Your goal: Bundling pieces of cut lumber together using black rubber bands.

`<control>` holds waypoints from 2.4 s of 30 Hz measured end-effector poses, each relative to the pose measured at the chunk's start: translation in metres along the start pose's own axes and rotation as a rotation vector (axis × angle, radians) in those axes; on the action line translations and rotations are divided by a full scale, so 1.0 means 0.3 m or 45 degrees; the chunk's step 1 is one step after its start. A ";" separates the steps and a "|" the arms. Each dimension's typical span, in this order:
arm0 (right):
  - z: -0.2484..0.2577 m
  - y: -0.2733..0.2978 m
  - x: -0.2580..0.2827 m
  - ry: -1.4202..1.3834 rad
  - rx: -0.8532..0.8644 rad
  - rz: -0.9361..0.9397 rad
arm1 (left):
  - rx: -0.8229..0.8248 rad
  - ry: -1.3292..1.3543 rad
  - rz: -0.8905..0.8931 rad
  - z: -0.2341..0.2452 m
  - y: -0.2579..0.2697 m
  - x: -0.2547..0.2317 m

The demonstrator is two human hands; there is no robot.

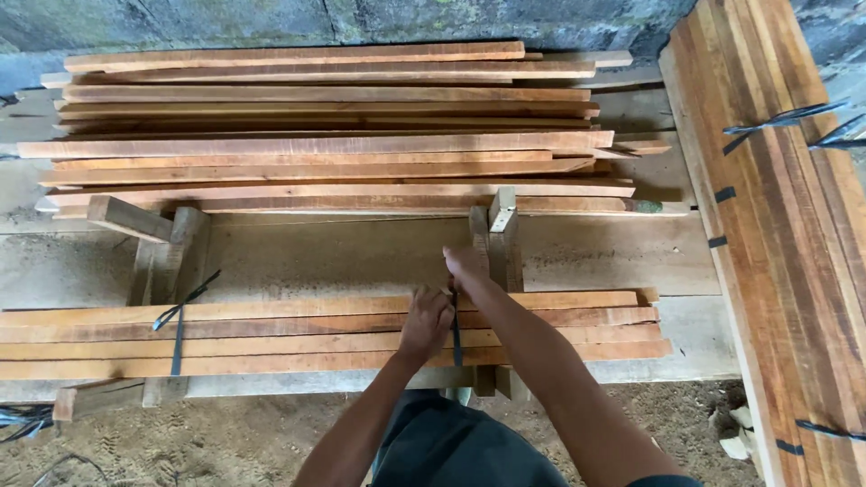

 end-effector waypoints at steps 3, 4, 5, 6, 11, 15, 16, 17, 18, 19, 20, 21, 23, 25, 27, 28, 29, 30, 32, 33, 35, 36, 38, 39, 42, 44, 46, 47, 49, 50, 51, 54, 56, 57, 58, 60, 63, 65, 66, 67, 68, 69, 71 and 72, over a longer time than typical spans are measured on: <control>-0.047 0.042 0.094 1.078 0.367 0.673 | -0.013 0.012 -0.005 0.031 -0.006 -0.049; -0.080 -0.050 0.037 1.079 0.368 0.672 | -0.012 0.013 -0.003 0.024 -0.009 -0.032; -0.108 -0.137 -0.008 1.242 0.299 0.771 | -0.020 0.039 -0.028 0.018 -0.008 -0.020; -0.135 -0.220 -0.057 1.404 0.224 0.869 | -0.028 0.065 -0.053 0.011 -0.003 -0.010; -0.071 -0.127 0.051 1.321 0.176 0.846 | -0.042 0.098 -0.026 0.000 0.010 0.010; -0.001 -0.041 0.071 0.387 0.010 0.692 | -0.127 0.286 0.049 0.044 0.037 -0.025; 0.032 0.044 0.118 0.388 0.009 0.695 | -0.130 0.287 0.047 0.045 0.039 -0.027; 0.060 0.129 0.165 0.281 0.051 0.700 | -0.237 0.306 0.059 0.060 0.041 -0.025; 0.099 0.210 0.214 0.174 0.086 0.702 | -0.339 0.329 0.068 0.069 0.040 -0.029; 0.090 0.163 0.116 0.175 0.079 0.704 | -0.337 0.333 0.064 0.047 0.057 0.002; 0.073 0.143 0.115 0.889 -0.096 1.315 | -0.368 0.171 0.104 0.028 0.050 0.033; 0.019 0.139 0.077 1.632 -0.304 1.882 | -0.399 0.009 0.144 0.011 0.040 0.065; 0.080 0.228 0.183 1.192 -0.096 1.343 | -0.396 -0.289 0.154 -0.013 0.024 0.064; 0.095 0.304 0.209 0.740 0.091 0.799 | -0.386 -0.588 0.168 -0.063 -0.005 0.116; 0.085 0.406 0.241 0.942 -0.034 0.869 | -0.243 -0.635 0.329 -0.150 -0.025 0.238; 0.096 0.426 0.246 0.940 -0.034 0.863 | -0.237 -0.637 0.330 -0.177 -0.034 0.266; 0.106 0.447 0.252 1.019 -0.044 0.840 | -0.142 -0.697 0.367 -0.213 -0.043 0.301; 0.100 0.471 0.266 1.088 -0.050 0.819 | -0.050 -0.765 0.403 -0.230 -0.055 0.343; 0.084 0.483 0.252 1.145 -0.208 1.060 | -0.003 -0.742 0.297 -0.114 -0.017 0.254; 0.087 0.497 0.259 1.208 -0.375 1.303 | 0.041 -0.707 0.193 -0.070 -0.005 0.197; 0.063 0.511 0.275 1.287 -0.393 1.328 | 0.019 -0.684 0.194 0.037 0.025 0.163; 0.053 0.516 0.288 1.377 -0.404 1.373 | -0.022 -0.651 0.205 0.089 0.034 0.142; 0.046 0.586 0.293 1.422 -0.322 1.231 | -0.098 -0.688 0.108 0.108 0.053 0.236; 0.039 0.624 0.283 1.465 -0.231 1.102 | -0.187 -0.723 0.020 0.123 0.076 0.276; 0.048 0.693 0.220 1.406 -0.637 1.795 | -0.100 -0.673 0.122 0.289 0.115 0.268; 0.074 0.734 0.215 1.383 -0.660 1.853 | -0.039 -0.731 0.197 0.373 0.127 0.293; 0.083 0.753 0.186 1.348 -0.671 1.919 | 0.016 -0.797 0.283 0.456 0.163 0.363; 0.080 0.749 0.166 1.406 -0.670 1.972 | -0.073 -0.831 0.243 0.503 0.185 0.400; 0.088 0.797 0.147 1.463 -0.667 2.033 | -0.169 -0.864 0.207 0.585 0.225 0.492; 0.094 0.847 0.146 1.495 -0.616 2.004 | -0.261 -0.939 0.162 0.632 0.246 0.539; 0.101 0.897 0.145 1.526 -0.566 1.975 | -0.354 -1.014 0.116 0.678 0.267 0.586; 0.101 0.971 0.132 1.569 -0.564 1.990 | -0.159 -0.985 0.280 0.825 0.330 0.699; 0.105 1.016 0.105 1.595 -0.507 1.944 | -0.107 -1.030 0.331 0.891 0.376 0.735; 0.108 1.032 0.089 1.620 -0.451 1.894 | -0.051 -1.074 0.380 0.919 0.397 0.757; 0.115 1.049 0.080 1.622 -0.445 1.896 | -0.051 -1.072 0.386 0.932 0.412 0.774; 0.123 1.089 0.062 1.732 -0.490 1.953 | 0.034 -1.120 0.385 0.947 0.442 0.812; 0.139 1.094 0.043 1.759 -0.259 1.838 | 0.075 -1.097 0.288 0.980 0.504 0.747; 0.143 1.034 0.018 1.834 -0.181 1.716 | 0.097 -1.106 0.244 0.974 0.525 0.757; 0.150 0.993 0.006 1.904 -0.106 1.592 | 0.117 -1.114 0.198 0.965 0.528 0.758; 0.151 0.994 -0.001 1.906 -0.113 1.592 | 0.113 -1.112 0.193 0.943 0.524 0.798; 0.149 0.989 0.000 1.920 -0.128 1.581 | 0.082 -1.209 0.192 0.925 0.518 0.841; 0.147 0.984 0.001 1.934 -0.142 1.570 | 0.050 -1.305 0.192 0.909 0.511 0.884; 0.152 0.979 0.002 1.926 -0.150 1.580 | 0.023 -1.336 0.205 0.885 0.500 0.902; 0.148 0.976 -0.001 1.913 -0.152 1.578 | 0.009 -1.371 0.213 0.878 0.496 0.916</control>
Point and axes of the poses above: each hand's wrist, its own y-axis away from the middle knuckle, its own z-axis out of the back of the hand, x = y × z, the point moved 5 cm from there along -y, towards the middle knuckle, and after that the axes turned 15 degrees about z, right-handed, at the moved point
